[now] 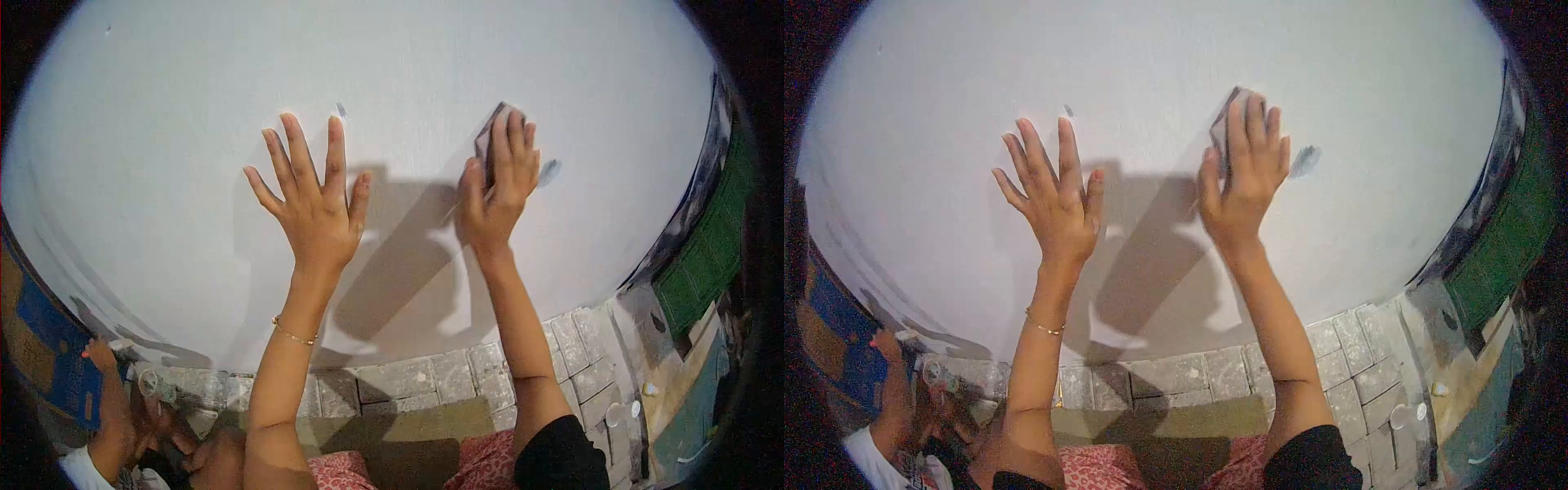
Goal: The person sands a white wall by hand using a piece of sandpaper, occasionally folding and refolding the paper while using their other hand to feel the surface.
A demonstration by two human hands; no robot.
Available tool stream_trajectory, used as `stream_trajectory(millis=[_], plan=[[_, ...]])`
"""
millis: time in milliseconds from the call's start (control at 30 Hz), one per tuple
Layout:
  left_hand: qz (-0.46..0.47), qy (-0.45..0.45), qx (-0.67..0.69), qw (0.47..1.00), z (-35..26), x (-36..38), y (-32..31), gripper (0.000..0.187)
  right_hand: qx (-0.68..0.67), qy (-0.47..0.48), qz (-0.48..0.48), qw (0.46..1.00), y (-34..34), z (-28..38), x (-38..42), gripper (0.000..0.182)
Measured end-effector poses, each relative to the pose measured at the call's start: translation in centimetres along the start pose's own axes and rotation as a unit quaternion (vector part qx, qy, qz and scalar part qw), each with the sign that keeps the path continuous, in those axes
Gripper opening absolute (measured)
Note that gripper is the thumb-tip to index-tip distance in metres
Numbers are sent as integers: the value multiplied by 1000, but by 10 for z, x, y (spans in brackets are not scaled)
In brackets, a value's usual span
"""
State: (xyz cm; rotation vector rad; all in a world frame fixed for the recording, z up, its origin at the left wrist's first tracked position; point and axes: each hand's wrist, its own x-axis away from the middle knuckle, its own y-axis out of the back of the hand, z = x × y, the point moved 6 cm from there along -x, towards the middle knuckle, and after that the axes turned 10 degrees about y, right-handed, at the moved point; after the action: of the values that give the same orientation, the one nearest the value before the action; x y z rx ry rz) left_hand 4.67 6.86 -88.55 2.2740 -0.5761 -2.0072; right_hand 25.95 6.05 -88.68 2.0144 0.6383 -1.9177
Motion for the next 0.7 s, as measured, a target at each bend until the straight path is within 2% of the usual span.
stream_trajectory(millis=[33, 133, 167, 267, 367, 433, 500, 567, 600, 633, 700], plan=[[1, -3, 13, 1000, 1, 1, 1, 62, -1, 5, -2, 1000, -1, 5, 3, 56], [2, -13, 31, 999, -1, 0, 0, 61, -33, 147, 171, 974, -19, 38, 13, 49], [-3, -13, 35, 999, -2, 0, 1, 61, -31, 141, 169, 975, -18, 35, 13, 49], [17, -28, 42, 999, -5, -1, 6, 58, -5, 23, 36, 999, -3, 10, 1, 49], [3, -39, 49, 998, -6, -1, 5, 59, 29, 3, 53, 998, -12, 24, 3, 44], [-16, -15, 87, 996, 0, 0, 4, 60, -17, 146, 159, 976, -35, 56, 18, 40], [-41, 7, 125, 991, 6, -4, 5, 62, -49, 210, 157, 964, -41, 64, 3, 37], [-93, 53, 121, 987, 11, -6, 6, 64, 26, 43, 46, 998, -32, 45, -33, 34], [-119, 53, 122, 984, 11, -6, 5, 60, 7, -11, -18, 1000, -28, 43, -41, 41], [-125, 63, 118, 983, 11, -5, 6, 60, -2, -3, -14, 1000, -31, 54, -42, 41], [-110, 70, 84, 988, 9, -6, 6, 55, 64, 89, 180, 978, -51, 87, -33, 42]])
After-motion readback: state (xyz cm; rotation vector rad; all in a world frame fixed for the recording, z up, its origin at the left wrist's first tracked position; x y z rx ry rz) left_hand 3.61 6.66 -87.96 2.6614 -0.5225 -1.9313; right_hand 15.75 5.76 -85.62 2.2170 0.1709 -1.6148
